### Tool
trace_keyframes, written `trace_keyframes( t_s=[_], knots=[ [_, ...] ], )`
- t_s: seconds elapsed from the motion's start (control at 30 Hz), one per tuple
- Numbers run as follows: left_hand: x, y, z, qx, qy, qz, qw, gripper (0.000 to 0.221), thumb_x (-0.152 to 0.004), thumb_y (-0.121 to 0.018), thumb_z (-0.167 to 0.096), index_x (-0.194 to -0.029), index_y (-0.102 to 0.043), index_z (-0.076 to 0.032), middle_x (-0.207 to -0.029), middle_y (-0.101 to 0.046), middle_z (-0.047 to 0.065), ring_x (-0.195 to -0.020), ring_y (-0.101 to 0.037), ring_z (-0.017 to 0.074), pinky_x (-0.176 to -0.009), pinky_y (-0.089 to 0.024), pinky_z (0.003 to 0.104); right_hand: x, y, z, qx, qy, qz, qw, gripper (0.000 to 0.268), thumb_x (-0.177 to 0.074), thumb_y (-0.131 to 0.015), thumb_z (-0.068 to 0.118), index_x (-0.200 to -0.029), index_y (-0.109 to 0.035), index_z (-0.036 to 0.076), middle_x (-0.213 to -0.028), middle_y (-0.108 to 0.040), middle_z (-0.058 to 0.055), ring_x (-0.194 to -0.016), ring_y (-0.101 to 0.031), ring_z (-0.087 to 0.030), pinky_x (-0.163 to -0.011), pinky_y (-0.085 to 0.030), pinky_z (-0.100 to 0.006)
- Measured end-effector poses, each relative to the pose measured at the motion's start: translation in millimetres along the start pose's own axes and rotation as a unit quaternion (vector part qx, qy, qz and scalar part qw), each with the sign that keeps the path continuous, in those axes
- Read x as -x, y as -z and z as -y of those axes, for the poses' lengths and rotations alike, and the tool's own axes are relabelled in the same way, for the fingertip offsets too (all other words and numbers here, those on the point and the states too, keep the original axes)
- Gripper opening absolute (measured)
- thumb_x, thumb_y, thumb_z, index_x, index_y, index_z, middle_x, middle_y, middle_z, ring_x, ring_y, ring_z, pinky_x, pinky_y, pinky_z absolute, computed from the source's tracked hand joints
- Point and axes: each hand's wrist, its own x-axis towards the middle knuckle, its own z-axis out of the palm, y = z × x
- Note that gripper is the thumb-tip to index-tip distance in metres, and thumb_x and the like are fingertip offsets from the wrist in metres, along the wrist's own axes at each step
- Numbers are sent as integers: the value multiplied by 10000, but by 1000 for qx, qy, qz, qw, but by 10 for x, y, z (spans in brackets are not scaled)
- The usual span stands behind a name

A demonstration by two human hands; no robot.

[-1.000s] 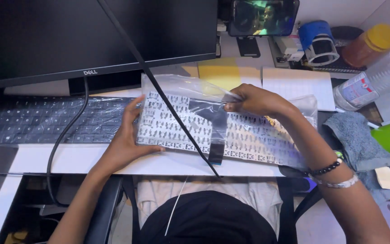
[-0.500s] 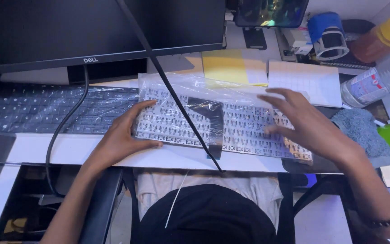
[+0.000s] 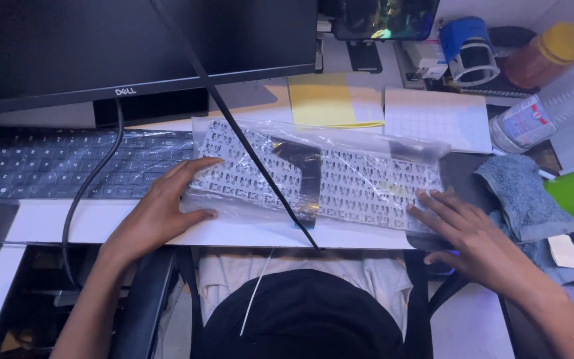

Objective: Applying small adhesive labels to a keyboard, removing its protective plastic sleeve, and cleaning the surface with foam cleaner and a cloth.

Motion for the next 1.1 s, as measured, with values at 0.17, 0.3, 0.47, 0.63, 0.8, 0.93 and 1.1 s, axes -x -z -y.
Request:
trace_keyframes(
  t_s=[0.17,0.3,0.47,0.63,0.8,0.93,1.1],
  knots=[
    [-101,-125,303,-121,-243,-191,943,865,-617,-484,232,-1406,-600,-105,-928,-459,76,-882,-510,263,-727,-425,396,22,131,8,-43,28,-49,997,664,-775,-759,495,-1390,-625,286,-1546,-565,16,-1394,-539,-218,-1063,-425,-399],
    [-249,3,261,-186,-272,-255,909,764,-662,-544,282,-1269,-751,-133,-941,-381,87,-908,-421,293,-777,-409,387,3,98,-50,-102,24,-74,992,690,-717,-823,467,-1354,-660,258,-1518,-574,-36,-1415,-516,-300,-1124,-432,-486],
    [-522,111,24,0,-353,-244,903,39,-966,-703,-44,-991,-680,-23,-1162,-702,133,-1065,-669,300,-947,-502,421,-21,219,-62,-230,-115,-176,950,715,-707,-833,254,-1378,-634,108,-1404,-674,-98,-1353,-610,-271,-1193,-458,-447],
    [-1079,-24,262,163,-227,-267,923,75,-998,-708,-149,-1024,-711,-79,-1036,-742,31,-948,-686,134,-825,-510,283,-62,60,-391,-301,-260,-324,859,168,-1116,-663,120,-1219,-696,-7,-1131,-687,-90,-1041,-614,-157,-937,-466,-283],
    [-1127,-127,-61,432,3,-171,886,491,-968,-639,-529,-629,-540,-189,-550,-548,-62,-439,-485,20,-400,-327,193,-383,217,-317,-492,-318,-395,708,130,-1172,-607,256,-1081,-632,166,-1012,-584,100,-917,-518,8,-861,-414,-136],
    [-1031,-161,-199,309,19,-141,940,345,-970,-559,-546,-940,-590,-204,-904,-614,-76,-814,-563,45,-756,-407,229,-463,143,-270,-611,-360,-367,602,192,-1153,-557,318,-1100,-668,170,-1002,-699,52,-903,-664,-35,-884,-537,-174],
    [-990,-143,-142,254,-8,-123,959,341,-883,-712,-437,-1094,-673,-173,-1134,-684,-15,-1080,-656,130,-902,-481,270,-453,130,-333,-626,-371,-331,601,373,-1113,-508,455,-1235,-619,120,-1220,-718,-44,-1133,-713,-138,-1067,-570,-266]
  ],
)
